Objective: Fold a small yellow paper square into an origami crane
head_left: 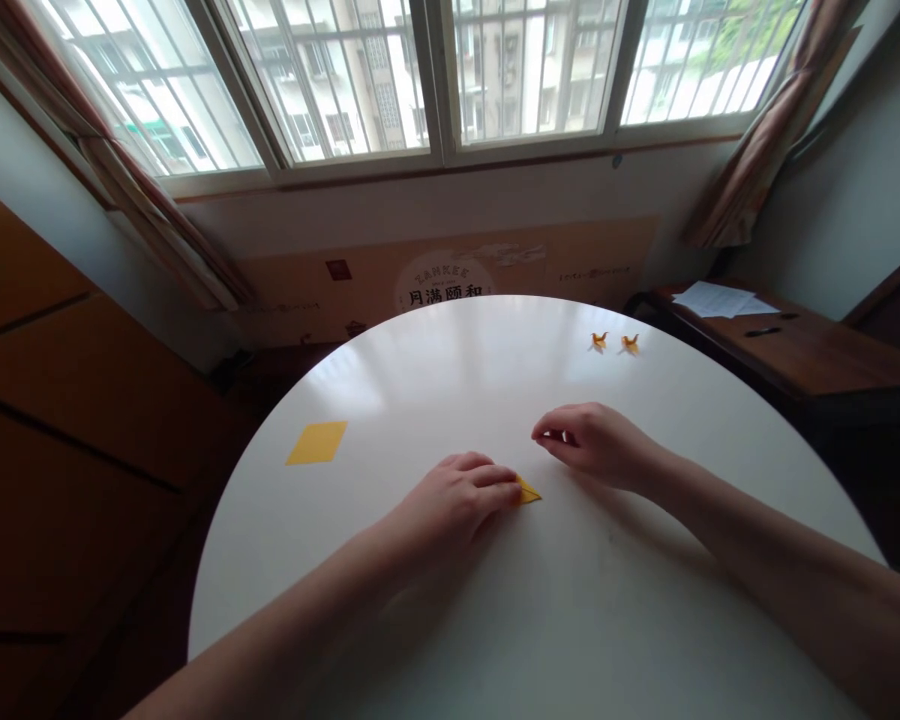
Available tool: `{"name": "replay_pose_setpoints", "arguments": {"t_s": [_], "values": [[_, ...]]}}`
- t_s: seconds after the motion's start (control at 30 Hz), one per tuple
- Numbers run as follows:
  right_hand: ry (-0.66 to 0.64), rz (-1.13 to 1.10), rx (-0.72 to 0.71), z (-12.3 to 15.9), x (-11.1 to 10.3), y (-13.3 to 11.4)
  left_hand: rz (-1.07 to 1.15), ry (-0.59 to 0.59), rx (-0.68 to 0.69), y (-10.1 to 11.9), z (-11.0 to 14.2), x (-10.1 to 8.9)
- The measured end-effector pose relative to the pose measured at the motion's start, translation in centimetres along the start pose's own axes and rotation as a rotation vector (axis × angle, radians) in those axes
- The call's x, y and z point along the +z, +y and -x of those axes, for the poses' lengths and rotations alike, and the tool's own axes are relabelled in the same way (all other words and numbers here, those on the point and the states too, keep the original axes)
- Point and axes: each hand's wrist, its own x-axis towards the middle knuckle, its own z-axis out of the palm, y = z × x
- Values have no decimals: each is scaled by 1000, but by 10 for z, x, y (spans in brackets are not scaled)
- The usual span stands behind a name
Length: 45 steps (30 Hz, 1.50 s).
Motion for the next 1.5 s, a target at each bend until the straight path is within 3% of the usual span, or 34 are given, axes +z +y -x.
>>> {"name": "replay_pose_setpoints", "arguments": {"t_s": [0.13, 0.27, 0.37, 0.5, 0.6, 0.83, 1.0, 1.13, 1.3, 1.5], "values": [[31, -24, 26, -1, 1, 4, -129, -53, -168, 28, -1, -1], [39, -55, 15, 3, -2, -1, -71, 22, -236, 53, 1, 0], [6, -79, -28, 5, -6, -9, -49, 65, -240, 49, 2, -5], [-74, -90, -82, 7, -12, -13, 5, 40, -26, 30, 3, -12], [-129, -84, -101, 7, -15, -13, 15, -22, 45, 26, 4, -13], [-168, -86, -79, 8, -16, -8, -154, -94, -129, 51, 2, 0], [-324, -158, -122, 10, -18, -6, -101, 18, -201, 52, 0, 2], [-388, -146, -137, 9, -19, -9, -21, 86, -146, 41, 2, -3], [-365, -73, -144, 7, -17, -14, 17, -11, -42, 35, 2, -5], [-344, -21, -152, 7, -16, -18, -70, -119, -147, 46, 2, -4]]}}
